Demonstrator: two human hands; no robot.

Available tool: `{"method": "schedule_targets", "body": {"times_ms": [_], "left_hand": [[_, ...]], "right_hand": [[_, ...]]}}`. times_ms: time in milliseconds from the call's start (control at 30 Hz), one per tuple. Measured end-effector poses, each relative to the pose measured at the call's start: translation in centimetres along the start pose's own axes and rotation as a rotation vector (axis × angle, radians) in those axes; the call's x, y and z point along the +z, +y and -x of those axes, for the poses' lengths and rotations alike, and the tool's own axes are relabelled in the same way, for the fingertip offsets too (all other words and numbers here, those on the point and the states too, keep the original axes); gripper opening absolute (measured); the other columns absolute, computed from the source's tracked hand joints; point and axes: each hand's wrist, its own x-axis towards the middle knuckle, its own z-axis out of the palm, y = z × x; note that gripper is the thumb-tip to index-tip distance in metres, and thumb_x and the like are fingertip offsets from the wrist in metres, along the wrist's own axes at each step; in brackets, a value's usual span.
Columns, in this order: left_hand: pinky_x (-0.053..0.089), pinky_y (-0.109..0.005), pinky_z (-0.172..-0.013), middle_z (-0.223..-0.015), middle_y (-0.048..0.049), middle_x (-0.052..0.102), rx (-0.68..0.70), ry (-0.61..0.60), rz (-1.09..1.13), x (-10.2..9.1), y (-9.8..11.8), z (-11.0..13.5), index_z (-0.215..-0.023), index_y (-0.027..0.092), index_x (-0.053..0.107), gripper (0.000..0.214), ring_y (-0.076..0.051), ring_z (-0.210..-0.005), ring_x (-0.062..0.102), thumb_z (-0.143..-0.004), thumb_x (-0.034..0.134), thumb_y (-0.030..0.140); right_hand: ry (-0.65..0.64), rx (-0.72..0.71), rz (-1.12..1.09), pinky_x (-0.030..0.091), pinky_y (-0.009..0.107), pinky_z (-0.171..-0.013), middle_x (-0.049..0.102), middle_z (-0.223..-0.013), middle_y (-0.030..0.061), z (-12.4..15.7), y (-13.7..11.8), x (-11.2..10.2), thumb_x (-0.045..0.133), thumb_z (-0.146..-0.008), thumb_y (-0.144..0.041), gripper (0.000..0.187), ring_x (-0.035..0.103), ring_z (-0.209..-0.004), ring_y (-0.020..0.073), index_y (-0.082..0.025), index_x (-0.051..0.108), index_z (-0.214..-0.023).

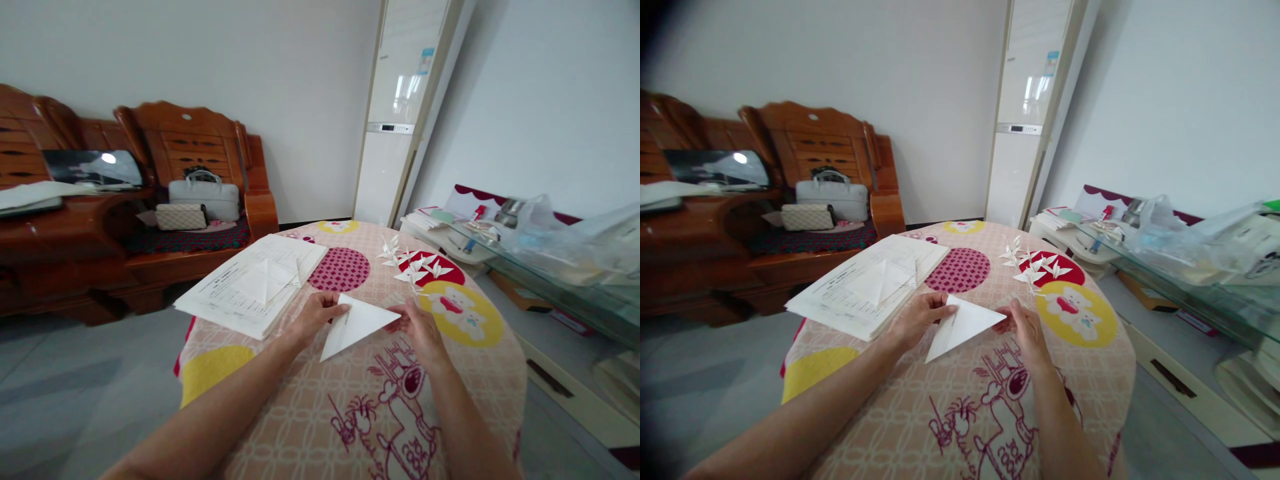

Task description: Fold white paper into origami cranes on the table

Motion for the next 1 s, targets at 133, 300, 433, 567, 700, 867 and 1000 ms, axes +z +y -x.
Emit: {"method": "schedule_targets", "body": {"times_ms": [133,300,433,567,700,867,1000], "left_hand": [[0.034,-0.021,-0.055,-0.065,0.0011,0.057,0.010,0.000,0.016,0.4,-0.2,0.1,-0.069,0.013,0.059,0.030,-0.009,-0.057,0.049,-0.066,0.075,0.038],[0.033,-0.021,-0.053,-0.066,-0.0004,0.059,-0.043,-0.072,-0.031,0.2,-1.1,-0.2,-0.072,0.012,0.062,0.031,-0.010,-0.057,0.051,-0.068,0.073,0.041],[0.032,-0.021,-0.052,-0.064,0.0006,0.058,-0.034,-0.074,-0.044,0.1,-1.3,-0.4,-0.072,0.012,0.061,0.033,-0.010,-0.055,0.049,-0.067,0.074,0.043],[0.032,-0.021,-0.051,-0.063,0.0011,0.057,-0.034,-0.073,-0.082,0.1,-1.2,-0.4,-0.072,0.013,0.060,0.036,-0.010,-0.054,0.048,-0.066,0.073,0.046],[0.035,-0.021,-0.052,-0.065,0.0001,0.059,-0.038,-0.069,-0.077,0.3,-1.2,-0.4,-0.071,0.013,0.060,0.035,-0.010,-0.055,0.050,-0.066,0.074,0.044],[0.035,-0.021,-0.050,-0.064,0.0003,0.060,-0.077,-0.052,-0.035,0.5,-1.2,-0.2,-0.071,0.013,0.060,0.033,-0.010,-0.054,0.051,-0.064,0.075,0.042],[0.035,-0.020,-0.049,-0.063,0.0009,0.060,-0.086,-0.052,0.000,0.5,-1.2,-0.2,-0.071,0.013,0.059,0.033,-0.010,-0.053,0.050,-0.063,0.076,0.040]], "right_hand": [[-0.106,-0.027,0.035,0.050,0.028,-0.051,0.067,-0.057,0.0035,0.2,0.4,1.2,0.069,-0.073,-0.052,0.037,0.062,-0.051,0.0179,-0.015,0.071,-0.072],[-0.222,-0.010,0.115,0.046,0.024,-0.047,0.063,-0.051,0.0008,0.2,1.0,1.7,0.064,-0.078,-0.046,0.034,0.057,-0.046,0.0146,-0.015,0.067,-0.065],[-0.248,0.005,0.122,0.047,0.024,-0.048,0.064,-0.055,0.0006,0.3,1.1,1.8,0.063,-0.079,-0.045,0.031,0.059,-0.048,0.0149,-0.015,0.067,-0.071],[-0.241,0.004,0.160,0.045,0.023,-0.047,0.061,-0.053,-0.0003,0.4,1.0,1.8,0.061,-0.079,-0.045,0.032,0.059,-0.048,0.0148,-0.016,0.066,-0.070],[-0.248,0.003,0.172,0.045,0.023,-0.047,0.061,-0.052,-0.0002,0.3,0.9,1.8,0.061,-0.079,-0.046,0.033,0.058,-0.047,0.0143,-0.015,0.066,-0.070],[-0.254,-0.002,0.164,0.045,0.023,-0.047,0.061,-0.053,-0.0004,0.3,1.0,1.8,0.061,-0.079,-0.046,0.032,0.058,-0.047,0.0140,-0.015,0.066,-0.069],[-0.255,-0.004,0.170,0.044,0.022,-0.046,0.060,-0.053,-0.0013,0.4,1.0,1.8,0.062,-0.080,-0.045,0.032,0.058,-0.048,0.0139,-0.016,0.065,-0.069]]}}
